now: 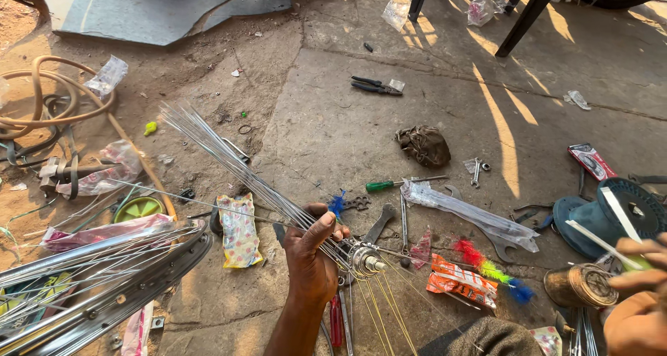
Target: The person inserts bicycle spokes into the hub of a wheel while seated on the ground. They handle multiple spokes, aligning them with the hub holes and pushing them through. The person also opens a package of spoke nipples and prepares them for use.
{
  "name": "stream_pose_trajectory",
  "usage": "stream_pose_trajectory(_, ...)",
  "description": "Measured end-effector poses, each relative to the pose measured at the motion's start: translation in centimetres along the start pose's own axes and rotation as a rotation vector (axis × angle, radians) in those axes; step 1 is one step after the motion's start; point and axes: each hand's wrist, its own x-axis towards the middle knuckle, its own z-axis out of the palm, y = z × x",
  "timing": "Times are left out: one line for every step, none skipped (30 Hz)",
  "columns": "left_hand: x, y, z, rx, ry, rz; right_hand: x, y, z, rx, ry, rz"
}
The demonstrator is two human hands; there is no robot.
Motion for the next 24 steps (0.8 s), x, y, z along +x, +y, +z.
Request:
stream_pose_trajectory(0.0,0.0,0.0,0.016,-0.019,0.004,0.3,0.2,-0.3,0.028,0.002,0.056)
stream_pose_trajectory(0.0,0.0,-0.1,0.03,-0.039,0.008,0.5,0.4,-0.4,0.042,-0.024,0.122)
stream_pose_trajectory(0.0,-0.1,-0.1,0.045,-0.06,0.012,1.0,0.7,-0.3,0.047,-0.1,0.208)
stream_pose_trajectory(0.0,-0.1,-0.1,0.045,-0.056,0.018,1.3,0.9,-0.3,0.043,-0.185,0.297)
stream_pose_trajectory(0.0,-0.2,-0.1,0.045,-0.054,0.022,1.6,1.1,-0.1,0.055,-0.271,0.37)
stream_pose_trajectory(0.0,-0.2,-0.1,0.046,-0.052,0.028,1.6,1.1,0.2,0.1,-0.32,0.421)
stream_pose_trajectory(0.1,-0.2,-0.1,0.028,-0.055,0.025,1.7,1.0,0.5,0.159,-0.349,0.459)
stream_pose_trajectory(0.1,-0.3,-0.2,0.011,-0.051,0.029,1.7,0.7,0.9,0.349,-0.294,0.439)
stream_pose_trajectory(0.0,-0.3,-0.2,-0.004,-0.039,0.034,1.6,0.2,1.2,0.539,-0.247,0.422)
stream_pose_trajectory(0.0,-0.2,-0.3,-0.013,-0.011,0.054,1.2,-0.6,1.4,0.724,-0.196,0.415)
stream_pose_trajectory(0.0,-0.2,-0.4,-0.02,0.013,0.068,0.6,-1.5,1.5,0.906,-0.136,0.411)
stream_pose_trajectory(0.1,-0.2,-0.4,-0.032,0.031,0.082,0.0,-2.4,1.5,0.813,-0.135,0.374)
stream_pose_trajectory(0.1,-0.2,-0.5,-0.046,0.044,0.051,-0.6,-3.4,1.6,0.72,-0.125,0.331)
stream_pose_trajectory(0.2,-0.2,-0.6,-0.059,0.05,0.023,-1.2,-4.3,1.7,0.63,-0.11,0.283)
stream_pose_trajectory(0.3,-0.1,-0.7,-0.074,0.062,-0.002,-1.8,-5.1,1.8,0.54,-0.101,0.237)
stream_pose_trajectory(0.4,-0.2,-0.8,-0.092,0.033,0.001,-2.2,-5.6,1.9,0.446,-0.086,0.198)
stream_pose_trajectory(0.4,-0.2,-0.8,-0.109,0.012,0.003,-2.3,-5.8,1.9,0.437,-0.062,0.172)
stream_pose_trajectory(0.4,-0.2,-0.9,-0.127,-0.01,0.008,-2.3,-5.8,1.9,0.539,-0.04,0.171)
stream_pose_trajectory(0.3,-0.3,-0.9,-0.117,-0.009,0.015,-2.3,-5.6,1.7,0.675,-0.019,0.167)
stream_pose_trajectory(0.3,-0.3,-0.9,-0.106,-0.013,0.022,-2.3,-5.3,1.5,0.823,-0.022,0.163)
stream_pose_trajectory(0.3,-0.3,-0.8,-0.094,-0.02,0.027,-2.5,-5.0,1.2,0.934,-0.079,0.156)
stream_pose_trajectory(0.2,-0.4,-0.7,-0.113,-0.034,0.046,-2.8,-4.7,1.1,1.038,-0.147,0.15)
stream_pose_trajectory(0.1,-0.5,-0.6,-0.134,-0.051,0.062,-3.3,-4.6,1.0,1.113,-0.231,0.142)
stream_pose_trajectory(0.0,-0.6,-0.4,-0.155,-0.07,0.077,-4.0,-4.6,1.2,1.101,-0.287,0.156)
